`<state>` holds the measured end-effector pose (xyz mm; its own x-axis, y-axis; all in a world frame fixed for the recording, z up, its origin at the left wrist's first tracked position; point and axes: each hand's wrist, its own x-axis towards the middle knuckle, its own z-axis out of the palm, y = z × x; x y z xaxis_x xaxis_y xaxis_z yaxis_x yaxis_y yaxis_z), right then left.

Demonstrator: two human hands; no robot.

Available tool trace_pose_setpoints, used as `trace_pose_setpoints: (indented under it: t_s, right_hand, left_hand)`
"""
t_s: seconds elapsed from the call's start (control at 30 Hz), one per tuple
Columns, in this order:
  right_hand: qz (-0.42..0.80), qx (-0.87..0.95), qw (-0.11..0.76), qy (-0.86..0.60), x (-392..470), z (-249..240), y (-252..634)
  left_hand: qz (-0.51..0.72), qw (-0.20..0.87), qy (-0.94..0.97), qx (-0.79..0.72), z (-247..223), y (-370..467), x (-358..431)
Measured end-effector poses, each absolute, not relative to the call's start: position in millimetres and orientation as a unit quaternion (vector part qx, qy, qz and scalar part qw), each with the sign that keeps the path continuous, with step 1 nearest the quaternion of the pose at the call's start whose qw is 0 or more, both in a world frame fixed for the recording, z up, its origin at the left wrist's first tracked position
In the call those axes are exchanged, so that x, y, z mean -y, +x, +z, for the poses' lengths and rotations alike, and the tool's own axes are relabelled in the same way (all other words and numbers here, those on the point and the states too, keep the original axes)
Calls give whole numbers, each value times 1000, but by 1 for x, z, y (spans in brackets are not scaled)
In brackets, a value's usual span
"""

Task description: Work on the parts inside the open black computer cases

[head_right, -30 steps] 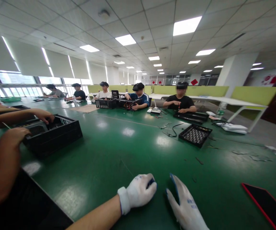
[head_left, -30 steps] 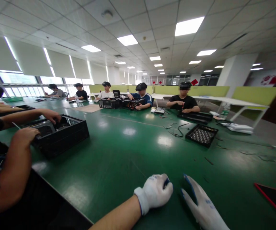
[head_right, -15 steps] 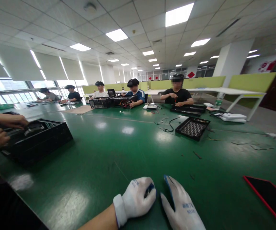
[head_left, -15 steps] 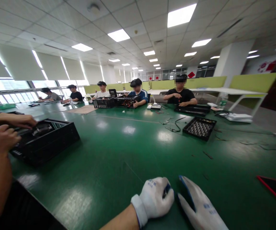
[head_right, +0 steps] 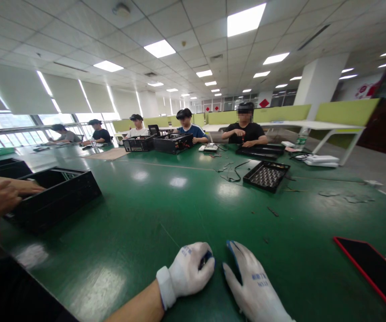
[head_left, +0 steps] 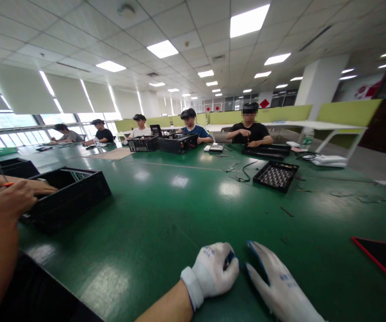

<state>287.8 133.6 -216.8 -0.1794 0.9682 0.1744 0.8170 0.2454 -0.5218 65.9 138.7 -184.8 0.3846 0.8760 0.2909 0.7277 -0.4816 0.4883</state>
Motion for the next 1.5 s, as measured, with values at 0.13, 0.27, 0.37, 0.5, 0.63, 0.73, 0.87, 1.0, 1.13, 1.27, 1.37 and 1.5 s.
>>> trace_pose_setpoints:
  t_s: [0.13, 0.27, 0.37, 0.5, 0.63, 0.73, 0.87, 1.0, 1.13, 1.27, 1.37, 1.5]
  right_hand:
    - [156, 753, 237, -593, -131, -208, 286]
    - [156, 755, 234, -592, -127, -204, 285]
    - [154, 760, 225, -590, -126, -206, 286]
    - [143, 765, 222, -587, -128, -211, 287]
    - [135, 769, 225, -582, -129, -213, 288]
    - [125, 771, 234, -579, -130, -214, 289]
    - [108, 775, 246, -572, -131, -214, 289]
    - [101, 777, 250, -569, -131, -215, 289]
    - [101, 777, 254, -568, -132, -216, 290]
    - [111, 774, 248, -573, -134, -218, 290]
    - [112, 774, 254, -569, -135, -221, 290]
    - [112, 770, 258, -573, -136, -223, 291]
  left_hand:
    - [262, 140, 816, -496, -184, 62, -138]
    - [265, 138, 815, -497, -185, 61, -139]
    - [267, 133, 818, -493, -187, 62, -140]
    - [269, 131, 817, -493, -186, 61, -139]
    - [284, 130, 814, -489, -187, 61, -140]
    - [296, 128, 810, -490, -189, 61, -140]
    - [301, 130, 809, -487, -190, 61, -141]
    - [309, 133, 807, -485, -191, 59, -141]
    - [320, 137, 804, -482, -195, 55, -141]
    - [330, 132, 793, -496, -197, 53, -143]
    - [334, 118, 772, -527, -190, 49, -149]
    - [326, 81, 753, -567, -167, 30, -172]
